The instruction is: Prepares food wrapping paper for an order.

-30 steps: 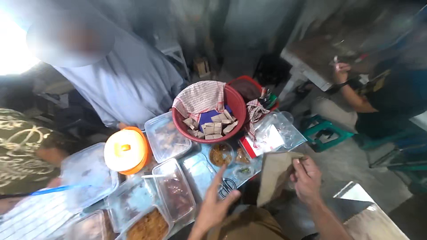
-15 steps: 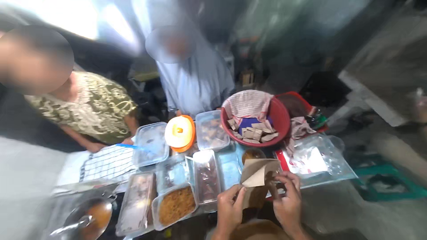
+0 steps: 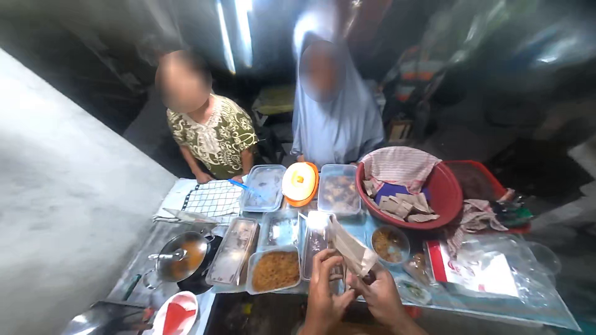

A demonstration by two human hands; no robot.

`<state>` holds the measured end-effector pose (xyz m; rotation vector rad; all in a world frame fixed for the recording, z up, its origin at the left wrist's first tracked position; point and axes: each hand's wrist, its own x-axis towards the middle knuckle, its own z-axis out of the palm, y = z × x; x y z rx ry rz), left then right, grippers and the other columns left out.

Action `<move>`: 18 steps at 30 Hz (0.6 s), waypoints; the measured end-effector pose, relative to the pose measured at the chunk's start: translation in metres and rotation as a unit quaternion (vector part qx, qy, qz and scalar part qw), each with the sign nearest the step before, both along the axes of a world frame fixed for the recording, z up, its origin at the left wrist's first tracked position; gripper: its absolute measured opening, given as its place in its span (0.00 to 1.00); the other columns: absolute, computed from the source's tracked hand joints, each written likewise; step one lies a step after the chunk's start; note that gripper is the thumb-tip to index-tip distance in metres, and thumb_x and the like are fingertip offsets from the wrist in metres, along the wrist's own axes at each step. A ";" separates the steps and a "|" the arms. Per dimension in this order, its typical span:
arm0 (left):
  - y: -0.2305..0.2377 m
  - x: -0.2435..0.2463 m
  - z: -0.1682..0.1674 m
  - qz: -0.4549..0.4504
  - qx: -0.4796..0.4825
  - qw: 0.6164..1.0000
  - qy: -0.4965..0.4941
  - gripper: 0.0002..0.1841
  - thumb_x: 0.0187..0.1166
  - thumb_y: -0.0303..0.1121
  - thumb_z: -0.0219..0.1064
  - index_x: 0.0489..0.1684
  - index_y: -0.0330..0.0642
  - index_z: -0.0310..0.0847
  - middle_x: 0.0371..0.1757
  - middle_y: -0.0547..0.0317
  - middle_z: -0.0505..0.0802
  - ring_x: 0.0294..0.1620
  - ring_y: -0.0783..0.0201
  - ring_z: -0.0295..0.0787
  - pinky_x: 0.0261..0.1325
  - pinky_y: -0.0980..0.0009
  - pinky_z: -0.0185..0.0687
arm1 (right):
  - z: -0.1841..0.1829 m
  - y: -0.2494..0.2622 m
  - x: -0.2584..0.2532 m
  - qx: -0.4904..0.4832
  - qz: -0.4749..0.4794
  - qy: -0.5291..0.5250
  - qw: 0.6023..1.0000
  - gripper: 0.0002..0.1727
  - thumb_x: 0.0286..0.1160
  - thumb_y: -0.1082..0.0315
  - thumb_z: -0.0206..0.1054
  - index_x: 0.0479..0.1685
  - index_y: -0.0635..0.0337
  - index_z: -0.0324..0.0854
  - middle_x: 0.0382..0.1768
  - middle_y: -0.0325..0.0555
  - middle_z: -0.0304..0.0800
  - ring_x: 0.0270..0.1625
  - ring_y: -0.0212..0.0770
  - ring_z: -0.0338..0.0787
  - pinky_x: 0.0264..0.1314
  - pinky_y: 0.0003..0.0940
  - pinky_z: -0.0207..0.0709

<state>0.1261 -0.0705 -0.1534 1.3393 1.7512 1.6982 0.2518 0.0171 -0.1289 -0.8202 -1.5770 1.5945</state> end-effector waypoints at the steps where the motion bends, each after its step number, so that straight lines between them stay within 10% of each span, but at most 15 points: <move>1: -0.003 -0.002 0.002 -0.006 -0.002 1.000 -0.010 0.34 0.56 0.31 0.86 0.67 0.42 0.78 0.80 0.43 0.73 0.65 0.58 0.87 0.47 0.66 0.97 | 0.001 0.002 0.001 -0.034 0.033 0.034 0.998 0.31 0.58 0.51 0.86 0.58 0.62 0.87 0.51 0.44 0.95 0.47 0.36 0.97 0.48 0.33 0.95; 4: -0.011 -0.007 0.003 -0.042 0.002 0.998 -0.037 0.38 0.55 0.33 0.88 0.71 0.46 0.75 0.82 0.48 0.77 0.70 0.56 0.86 0.52 0.62 0.96 | -0.007 0.016 0.004 0.006 0.115 0.056 0.992 0.24 0.69 0.45 0.78 0.49 0.57 0.89 0.60 0.45 0.90 0.58 0.35 0.92 0.50 0.31 0.93; 7: -0.018 -0.005 -0.001 -0.064 0.001 0.997 -0.045 0.38 0.62 0.44 0.86 0.74 0.46 0.74 0.79 0.51 0.80 0.72 0.55 0.85 0.56 0.60 0.95 | -0.009 0.017 0.005 0.056 0.102 0.009 0.993 0.08 0.77 0.63 0.71 0.43 0.58 0.90 0.54 0.45 0.91 0.54 0.35 0.92 0.47 0.30 0.92; 10: -0.018 0.000 -0.004 -0.037 -0.015 0.998 -0.051 0.33 0.74 0.56 0.75 0.72 0.45 0.78 0.78 0.51 0.81 0.68 0.58 0.87 0.51 0.64 0.95 | -0.014 0.017 0.010 0.092 0.141 0.009 0.986 0.31 0.78 0.38 0.67 0.58 0.60 0.84 0.56 0.46 0.89 0.55 0.37 0.93 0.48 0.35 0.94; 12: -0.018 0.001 -0.005 -0.031 -0.013 0.998 -0.060 0.30 0.74 0.48 0.77 0.72 0.45 0.78 0.77 0.52 0.82 0.66 0.60 0.88 0.51 0.64 0.95 | -0.013 0.014 0.012 0.100 0.138 0.005 0.985 0.33 0.75 0.37 0.70 0.60 0.59 0.83 0.57 0.46 0.88 0.57 0.38 0.92 0.49 0.35 0.94; 15: -0.018 0.002 -0.001 -0.035 -0.020 0.996 -0.074 0.31 0.65 0.37 0.84 0.70 0.44 0.80 0.74 0.53 0.84 0.64 0.60 0.89 0.51 0.63 0.96 | -0.012 0.009 0.012 0.118 0.087 -0.020 0.989 0.12 0.79 0.65 0.65 0.53 0.60 0.86 0.55 0.44 0.91 0.51 0.34 0.94 0.48 0.31 0.93; 18: -0.019 0.005 -0.002 -0.029 -0.033 0.996 -0.078 0.30 0.63 0.34 0.84 0.68 0.47 0.82 0.72 0.55 0.85 0.62 0.60 0.90 0.47 0.64 0.96 | -0.012 0.010 0.018 0.125 0.113 -0.011 0.986 0.25 0.84 0.47 0.63 0.60 0.61 0.84 0.59 0.46 0.89 0.50 0.33 0.94 0.45 0.31 0.93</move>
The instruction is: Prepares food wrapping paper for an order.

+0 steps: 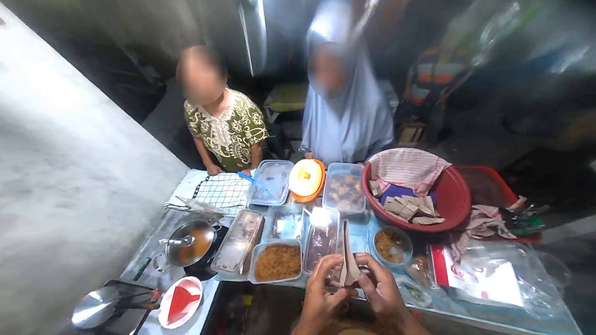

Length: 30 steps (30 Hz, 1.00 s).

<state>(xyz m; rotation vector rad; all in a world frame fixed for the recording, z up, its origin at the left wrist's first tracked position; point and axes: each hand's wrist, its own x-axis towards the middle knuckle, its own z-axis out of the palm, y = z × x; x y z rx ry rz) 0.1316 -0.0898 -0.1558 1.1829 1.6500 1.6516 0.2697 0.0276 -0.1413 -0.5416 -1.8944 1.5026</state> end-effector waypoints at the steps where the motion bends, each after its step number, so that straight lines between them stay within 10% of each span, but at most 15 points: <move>1: 0.000 0.001 -0.002 0.003 -0.006 1.000 0.007 0.29 0.64 0.33 0.83 0.68 0.47 0.83 0.71 0.56 0.86 0.60 0.61 0.90 0.45 0.65 0.96 | 0.002 -0.001 0.001 -0.003 0.004 -0.007 1.000 0.32 0.81 0.38 0.65 0.62 0.60 0.83 0.59 0.45 0.89 0.49 0.33 0.94 0.45 0.32 0.94; 7: -0.005 -0.001 -0.003 0.003 0.004 1.000 -0.012 0.21 0.74 0.32 0.76 0.66 0.44 0.84 0.69 0.55 0.87 0.63 0.61 0.89 0.55 0.64 0.94 | 0.008 -0.006 0.002 -0.004 -0.048 -0.043 0.998 0.16 0.84 0.60 0.65 0.59 0.61 0.86 0.50 0.39 0.95 0.46 0.28 0.94 0.50 0.27 0.92; 10: -0.016 -0.008 0.004 0.113 -0.025 0.993 0.001 0.10 0.84 0.31 0.65 0.53 0.38 0.88 0.46 0.60 0.97 0.46 0.68 0.95 0.53 0.68 0.94 | 0.009 0.007 0.010 -0.007 -0.115 -0.082 0.990 0.15 0.82 0.56 0.66 0.49 0.60 0.88 0.34 0.35 0.95 0.36 0.26 0.94 0.41 0.27 0.91; 14: -0.039 -0.038 0.014 0.227 -0.063 0.971 0.036 0.09 0.85 0.30 0.62 0.52 0.38 0.87 0.37 0.62 0.95 0.37 0.70 0.93 0.45 0.70 0.93 | 0.008 0.038 0.021 0.022 -0.183 -0.099 0.978 0.15 0.83 0.61 0.63 0.54 0.64 0.84 0.40 0.42 0.92 0.39 0.30 0.91 0.44 0.31 0.89; 20: -0.067 -0.059 0.032 0.190 -0.017 0.981 -0.046 0.10 0.84 0.30 0.67 0.56 0.37 0.86 0.46 0.54 0.96 0.47 0.62 0.95 0.55 0.65 0.93 | 0.016 0.035 0.014 -0.157 0.018 -0.039 0.987 0.40 0.61 0.67 0.84 0.77 0.60 0.69 0.55 0.46 0.95 0.54 0.42 0.96 0.58 0.37 0.93; 25: -0.099 -0.077 0.044 0.111 -0.023 0.994 -0.011 0.09 0.71 0.27 0.78 0.47 0.42 0.93 0.47 0.56 0.97 0.49 0.61 0.96 0.58 0.63 0.93 | 0.008 0.045 0.007 -0.060 0.038 -0.022 0.997 0.11 0.72 0.69 0.74 0.51 0.60 0.91 0.45 0.43 0.98 0.48 0.37 0.97 0.56 0.34 0.92; 30: -0.107 -0.088 0.051 0.115 0.188 0.939 -0.263 0.16 0.82 0.40 0.62 0.60 0.48 0.88 0.62 0.53 0.93 0.59 0.61 0.91 0.60 0.64 0.89 | 0.003 0.032 -0.008 -0.177 0.131 0.061 0.974 0.15 0.67 0.61 0.77 0.48 0.61 0.91 0.47 0.52 0.95 0.49 0.41 0.95 0.56 0.37 0.90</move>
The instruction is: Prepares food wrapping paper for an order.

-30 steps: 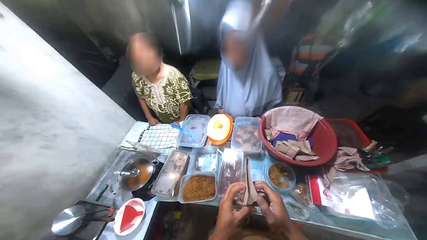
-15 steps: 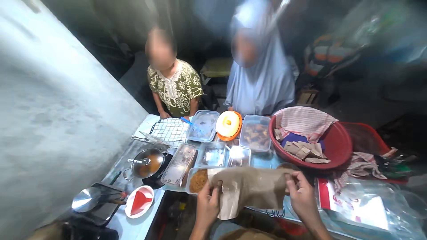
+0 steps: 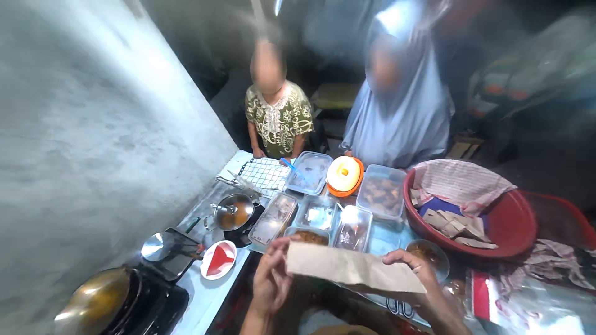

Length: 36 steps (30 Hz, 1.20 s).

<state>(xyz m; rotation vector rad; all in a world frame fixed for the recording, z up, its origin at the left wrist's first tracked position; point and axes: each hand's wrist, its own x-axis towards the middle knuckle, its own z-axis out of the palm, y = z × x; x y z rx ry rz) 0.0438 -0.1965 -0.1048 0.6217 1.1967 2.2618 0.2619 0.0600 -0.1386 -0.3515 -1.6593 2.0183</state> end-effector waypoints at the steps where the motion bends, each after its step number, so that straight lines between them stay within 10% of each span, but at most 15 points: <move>1: 0.007 0.007 0.002 0.022 0.040 0.997 -0.068 0.18 0.82 0.39 0.57 0.66 0.49 0.83 0.63 0.54 0.92 0.61 0.59 0.91 0.60 0.60 0.89 | -0.003 -0.006 -0.003 -0.060 -0.002 0.004 0.998 0.16 0.65 0.61 0.78 0.47 0.60 0.91 0.47 0.50 0.95 0.47 0.39 0.94 0.54 0.35 0.89; 6: 0.041 0.066 -0.014 -0.024 -0.077 0.996 -0.023 0.37 0.70 0.37 0.79 0.79 0.42 0.63 0.63 0.66 0.90 0.61 0.69 0.89 0.67 0.65 0.86 | -0.002 -0.041 -0.008 -0.260 0.070 0.003 0.963 0.17 0.67 0.74 0.77 0.56 0.53 0.88 0.45 0.41 0.95 0.41 0.31 0.93 0.45 0.27 0.89; 8: 0.058 0.071 -0.027 -0.067 -0.021 0.996 -0.053 0.43 0.72 0.42 0.79 0.85 0.37 0.58 0.76 0.50 0.85 0.74 0.54 0.84 0.77 0.54 0.79 | 0.004 -0.058 -0.007 -0.321 0.086 -0.033 0.942 0.13 0.73 0.69 0.73 0.56 0.54 0.86 0.41 0.43 0.95 0.36 0.32 0.92 0.41 0.26 0.88; 10: 0.075 0.070 -0.030 -0.026 0.021 0.988 -0.153 0.30 0.77 0.33 0.74 0.76 0.30 0.69 0.65 0.34 0.89 0.66 0.41 0.88 0.72 0.44 0.82 | 0.013 -0.064 -0.003 -0.331 0.133 -0.094 0.930 0.15 0.84 0.68 0.61 0.65 0.56 0.79 0.48 0.50 0.95 0.41 0.42 0.95 0.43 0.34 0.90; 15: 0.075 0.055 -0.009 0.106 -0.158 0.976 -0.103 0.18 0.69 0.28 0.81 0.53 0.27 0.86 0.44 0.43 0.96 0.45 0.53 0.97 0.55 0.57 0.95 | -0.017 -0.016 0.003 -0.078 0.114 -0.128 0.982 0.31 0.83 0.52 0.54 0.81 0.59 0.72 0.77 0.51 0.80 0.72 0.52 0.85 0.64 0.52 0.85; 18: 0.069 0.055 -0.017 0.088 -0.226 0.969 -0.032 0.16 0.66 0.32 0.84 0.46 0.33 0.89 0.40 0.49 0.97 0.41 0.56 0.97 0.51 0.60 0.96 | 0.005 -0.008 -0.013 0.074 0.032 -0.127 0.989 0.23 0.87 0.58 0.57 0.73 0.60 0.80 0.71 0.52 0.87 0.64 0.52 0.92 0.60 0.48 0.91; 25: 0.071 0.082 -0.028 0.044 -0.279 0.958 0.040 0.17 0.60 0.28 0.85 0.47 0.38 0.91 0.41 0.57 0.98 0.44 0.64 0.96 0.54 0.63 0.94 | 0.021 -0.047 -0.039 0.144 -0.107 -0.162 0.970 0.09 0.66 0.73 0.79 0.44 0.64 0.92 0.37 0.43 0.98 0.40 0.33 0.96 0.48 0.31 0.92; 29: 0.065 0.086 -0.031 0.040 -0.282 0.958 0.041 0.22 0.71 0.35 0.80 0.62 0.36 0.85 0.50 0.55 0.97 0.51 0.65 0.96 0.60 0.63 0.92 | 0.010 -0.044 -0.035 0.135 -0.098 -0.171 0.971 0.09 0.69 0.74 0.76 0.46 0.66 0.92 0.40 0.46 0.98 0.43 0.34 0.97 0.53 0.33 0.92; 32: 0.056 0.079 -0.029 0.026 -0.266 0.963 0.046 0.23 0.93 0.38 0.50 0.79 0.35 0.73 0.70 0.50 0.88 0.68 0.65 0.87 0.74 0.63 0.81 | 0.006 -0.046 -0.038 0.135 -0.094 -0.182 0.969 0.10 0.73 0.72 0.74 0.50 0.66 0.91 0.43 0.47 0.97 0.44 0.36 0.97 0.53 0.34 0.92; 36: 0.056 0.072 -0.027 0.079 -0.223 0.970 0.059 0.19 0.93 0.34 0.53 0.73 0.37 0.80 0.61 0.56 0.93 0.59 0.68 0.91 0.67 0.67 0.87 | 0.012 -0.062 -0.049 0.133 -0.086 -0.163 0.974 0.14 0.79 0.73 0.68 0.60 0.69 0.86 0.48 0.49 0.96 0.51 0.34 0.95 0.60 0.31 0.89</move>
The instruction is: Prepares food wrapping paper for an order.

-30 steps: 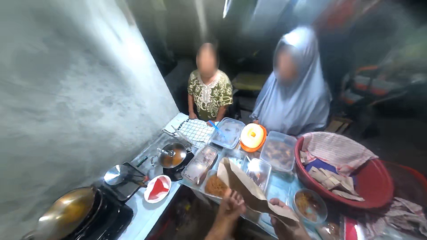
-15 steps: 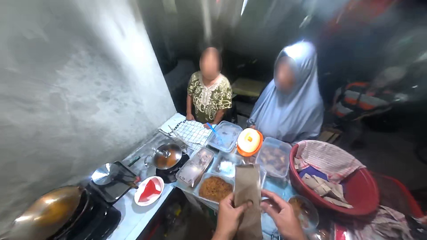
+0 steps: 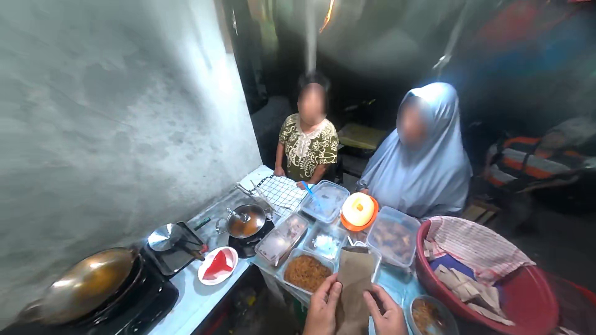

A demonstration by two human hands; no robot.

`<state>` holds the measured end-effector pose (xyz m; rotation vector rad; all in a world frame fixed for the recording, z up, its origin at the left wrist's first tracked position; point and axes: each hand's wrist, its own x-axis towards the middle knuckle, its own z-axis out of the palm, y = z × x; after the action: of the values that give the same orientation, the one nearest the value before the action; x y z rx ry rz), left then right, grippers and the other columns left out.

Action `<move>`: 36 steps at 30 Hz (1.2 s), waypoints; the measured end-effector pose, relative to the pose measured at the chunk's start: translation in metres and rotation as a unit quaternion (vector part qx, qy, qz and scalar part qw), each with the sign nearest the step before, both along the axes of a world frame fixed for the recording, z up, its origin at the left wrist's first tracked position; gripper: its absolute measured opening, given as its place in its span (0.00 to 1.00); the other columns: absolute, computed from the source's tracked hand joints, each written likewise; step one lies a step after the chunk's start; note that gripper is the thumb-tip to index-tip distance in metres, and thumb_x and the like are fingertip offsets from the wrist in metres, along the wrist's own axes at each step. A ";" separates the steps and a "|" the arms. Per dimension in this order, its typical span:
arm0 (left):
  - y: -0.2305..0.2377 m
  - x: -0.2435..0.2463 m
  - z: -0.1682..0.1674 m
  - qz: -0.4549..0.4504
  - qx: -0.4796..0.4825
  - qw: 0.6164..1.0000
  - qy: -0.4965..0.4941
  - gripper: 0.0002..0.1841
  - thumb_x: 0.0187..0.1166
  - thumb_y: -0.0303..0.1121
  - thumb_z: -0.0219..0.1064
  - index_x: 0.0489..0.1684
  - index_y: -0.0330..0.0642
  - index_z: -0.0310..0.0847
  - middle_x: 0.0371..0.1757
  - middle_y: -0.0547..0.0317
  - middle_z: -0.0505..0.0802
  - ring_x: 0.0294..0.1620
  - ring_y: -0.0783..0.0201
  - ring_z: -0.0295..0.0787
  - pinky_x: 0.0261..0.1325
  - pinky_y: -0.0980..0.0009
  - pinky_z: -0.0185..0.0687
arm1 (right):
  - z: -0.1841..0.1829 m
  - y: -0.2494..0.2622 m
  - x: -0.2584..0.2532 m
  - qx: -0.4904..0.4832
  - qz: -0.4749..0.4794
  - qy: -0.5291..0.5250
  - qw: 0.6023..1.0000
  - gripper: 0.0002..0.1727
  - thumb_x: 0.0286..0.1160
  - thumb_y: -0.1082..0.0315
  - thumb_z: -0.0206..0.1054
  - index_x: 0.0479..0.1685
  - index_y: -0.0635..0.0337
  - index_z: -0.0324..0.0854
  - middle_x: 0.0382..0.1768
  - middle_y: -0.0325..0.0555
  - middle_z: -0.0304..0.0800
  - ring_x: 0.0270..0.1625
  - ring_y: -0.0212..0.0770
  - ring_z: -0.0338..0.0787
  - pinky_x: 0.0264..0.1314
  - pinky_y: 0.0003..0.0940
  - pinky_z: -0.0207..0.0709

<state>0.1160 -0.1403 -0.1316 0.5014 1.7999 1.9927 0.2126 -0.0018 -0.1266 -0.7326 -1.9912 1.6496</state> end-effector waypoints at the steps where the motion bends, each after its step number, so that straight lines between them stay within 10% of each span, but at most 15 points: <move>1: 0.000 0.000 -0.001 0.014 0.003 1.000 0.000 0.18 0.92 0.33 0.55 0.71 0.37 0.81 0.59 0.56 0.94 0.57 0.67 0.92 0.65 0.67 0.88 | 0.000 -0.003 -0.002 0.003 0.001 0.006 1.000 0.15 0.79 0.73 0.68 0.61 0.70 0.85 0.49 0.49 0.95 0.52 0.33 0.95 0.61 0.30 0.88; 15: 0.001 -0.002 -0.007 0.031 -0.014 0.999 -0.030 0.10 0.77 0.29 0.73 0.52 0.38 0.93 0.32 0.58 0.95 0.29 0.69 0.90 0.38 0.71 0.88 | -0.009 -0.001 0.000 0.015 -0.049 0.043 0.998 0.13 0.74 0.79 0.70 0.56 0.72 0.86 0.48 0.50 0.96 0.50 0.33 0.95 0.59 0.30 0.89; 19: -0.010 -0.022 -0.007 -0.025 -0.174 0.965 0.192 0.13 0.79 0.25 0.65 0.54 0.43 0.93 0.45 0.60 0.99 0.46 0.69 0.96 0.58 0.66 0.91 | -0.012 0.013 0.008 0.374 -0.125 0.132 0.909 0.22 0.75 0.61 0.71 0.64 0.63 0.81 0.67 0.56 0.83 0.78 0.45 0.77 0.82 0.38 0.70; 23: -0.012 -0.026 -0.003 -0.183 -0.320 0.862 0.348 0.10 0.80 0.34 0.69 0.53 0.47 0.93 0.40 0.53 0.98 0.42 0.53 0.97 0.52 0.50 0.90 | 0.003 0.016 0.002 0.585 0.040 0.069 0.807 0.15 0.81 0.48 0.68 0.62 0.31 0.89 0.68 0.27 0.90 0.83 0.41 0.75 0.91 0.67 0.47; 25: -0.010 -0.024 0.002 -0.222 -0.329 0.840 0.371 0.09 0.79 0.34 0.69 0.49 0.46 0.92 0.37 0.51 0.97 0.39 0.51 0.96 0.48 0.49 0.90 | -0.009 0.018 -0.004 0.608 0.095 0.040 0.787 0.12 0.82 0.48 0.67 0.55 0.33 0.93 0.54 0.22 0.95 0.72 0.35 0.86 0.88 0.73 0.50; 28: -0.010 -0.023 0.010 -0.269 -0.349 0.818 0.371 0.10 0.82 0.35 0.65 0.50 0.45 0.91 0.38 0.49 0.96 0.41 0.48 0.96 0.48 0.45 0.89 | -0.021 0.024 -0.003 0.603 0.122 0.021 0.788 0.12 0.85 0.50 0.64 0.45 0.39 0.93 0.37 0.27 0.96 0.48 0.30 0.93 0.80 0.52 0.70; 32: -0.029 -0.031 0.010 -0.321 -0.363 0.806 0.340 0.16 0.90 0.41 0.56 0.51 0.43 0.88 0.37 0.47 0.95 0.42 0.47 0.95 0.49 0.44 0.88 | -0.014 0.035 0.004 0.571 0.161 -0.001 0.805 0.12 0.85 0.53 0.64 0.43 0.44 0.92 0.35 0.35 0.95 0.35 0.35 0.94 0.37 0.36 0.88; 36: -0.071 -0.061 0.005 -0.365 -0.340 0.803 0.324 0.15 0.91 0.38 0.55 0.55 0.41 0.86 0.36 0.46 0.93 0.39 0.47 0.94 0.48 0.44 0.87 | -0.012 0.061 0.015 0.542 0.154 -0.009 0.826 0.14 0.85 0.52 0.63 0.42 0.43 0.93 0.35 0.34 0.95 0.32 0.35 0.93 0.30 0.36 0.88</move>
<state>0.0550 -0.2117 -0.1268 1.4573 2.0464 0.5954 0.2277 0.0591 -0.1390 0.0226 -2.6475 0.3719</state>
